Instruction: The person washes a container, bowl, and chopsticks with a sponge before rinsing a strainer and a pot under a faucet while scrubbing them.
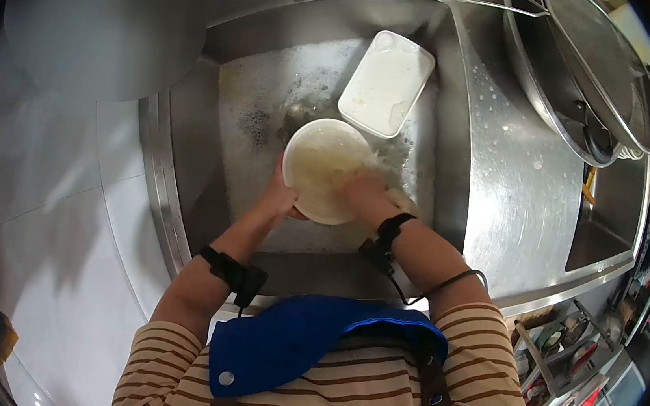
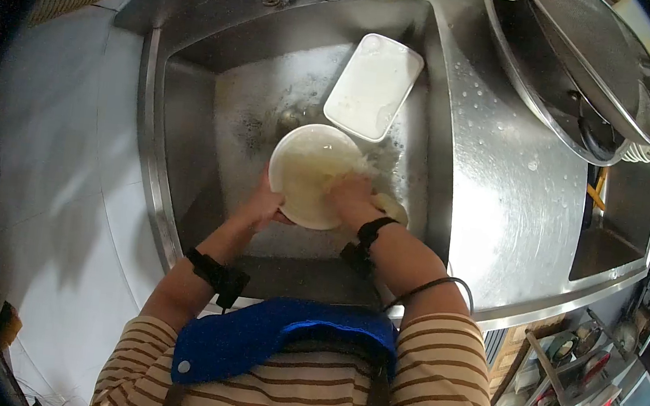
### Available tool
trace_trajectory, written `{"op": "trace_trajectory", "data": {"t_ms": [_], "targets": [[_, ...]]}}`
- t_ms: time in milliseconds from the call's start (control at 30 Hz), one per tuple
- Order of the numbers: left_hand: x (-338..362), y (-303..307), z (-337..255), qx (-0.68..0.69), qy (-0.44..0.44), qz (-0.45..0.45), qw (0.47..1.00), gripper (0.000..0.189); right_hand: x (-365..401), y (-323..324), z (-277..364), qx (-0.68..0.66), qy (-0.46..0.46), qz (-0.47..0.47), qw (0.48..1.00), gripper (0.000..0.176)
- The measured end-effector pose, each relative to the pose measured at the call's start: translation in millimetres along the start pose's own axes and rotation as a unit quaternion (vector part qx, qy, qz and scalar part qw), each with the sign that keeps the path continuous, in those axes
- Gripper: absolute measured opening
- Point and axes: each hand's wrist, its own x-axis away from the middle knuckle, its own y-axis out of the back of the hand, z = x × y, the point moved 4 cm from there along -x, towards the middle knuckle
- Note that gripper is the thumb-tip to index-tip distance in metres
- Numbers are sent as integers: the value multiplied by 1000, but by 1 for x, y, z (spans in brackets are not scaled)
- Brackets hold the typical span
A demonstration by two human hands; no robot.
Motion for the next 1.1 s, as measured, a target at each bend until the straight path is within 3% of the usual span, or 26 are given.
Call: {"op": "trace_trajectory", "data": {"t_ms": [33,67,133,267,333,367,433,467,500,533,567,600,633,700,733,767,800,833,867,900,933,967,1033,1067,1100], "targets": [[3,-6,0,6,31,30,999,74,-14,-7,-10,8,-27,-65,997,36],[3,-7,1,6,33,24,999,74,-22,-1,-7,6,-21,-64,998,36],[1,-5,-1,6,68,-6,998,70,-38,25,-7,-62,-160,-187,967,37],[4,0,-1,59,79,23,995,69,-75,50,39,-218,-122,-267,931,39],[-7,13,16,96,73,90,989,67,-58,77,71,-235,-6,-99,967,35],[-9,25,23,96,71,89,989,67,-48,77,74,-235,-5,-100,967,35],[-5,41,26,346,99,188,914,62,-16,80,95,-134,234,-203,942,33],[-5,50,25,345,101,191,914,62,-5,76,94,-134,230,-203,942,33],[-2,54,12,100,-74,242,962,51,12,74,94,-140,276,-229,923,27],[2,50,4,-152,-243,270,919,46,26,70,92,-145,321,-253,901,21],[0,44,4,-149,-243,274,919,46,35,64,86,-144,318,-251,903,21],[-8,43,13,3,-79,234,969,49,39,51,80,-66,289,-186,937,22],[-14,42,24,154,89,181,967,56,40,38,72,14,256,-119,959,23],[-27,36,30,207,105,174,957,61,28,32,36,79,132,-101,983,27],[-32,33,34,256,121,164,945,66,8,18,26,81,133,-100,983,27],[-24,25,31,256,121,164,945,66,-18,2,-3,-130,-65,-177,974,28],[-11,17,19,141,57,155,976,67,-25,-14,-26,-330,-258,-238,877,29],[-2,11,12,22,-7,144,989,69,-13,8,-20,-332,-259,-239,875,29],[-2,9,15,16,-7,147,989,69,-6,31,0,-284,-156,-202,924,32],[-6,8,24,148,57,166,973,67,0,49,26,-233,-55,-163,957,35],[-10,5,33,272,125,183,936,65,-8,37,50,-206,21,-252,945,36],[-17,7,41,259,131,197,936,65,-16,25,73,-172,91,-340,920,36],[-33,21,56,327,128,102,931,64,-9,42,98,-244,9,-124,962,32],[-32,19,51,322,131,111,931,64,3,38,93,-244,-2,-128,961,32],[-29,25,47,287,175,22,942,61,18,40,90,-235,64,-175,954,32]]}}
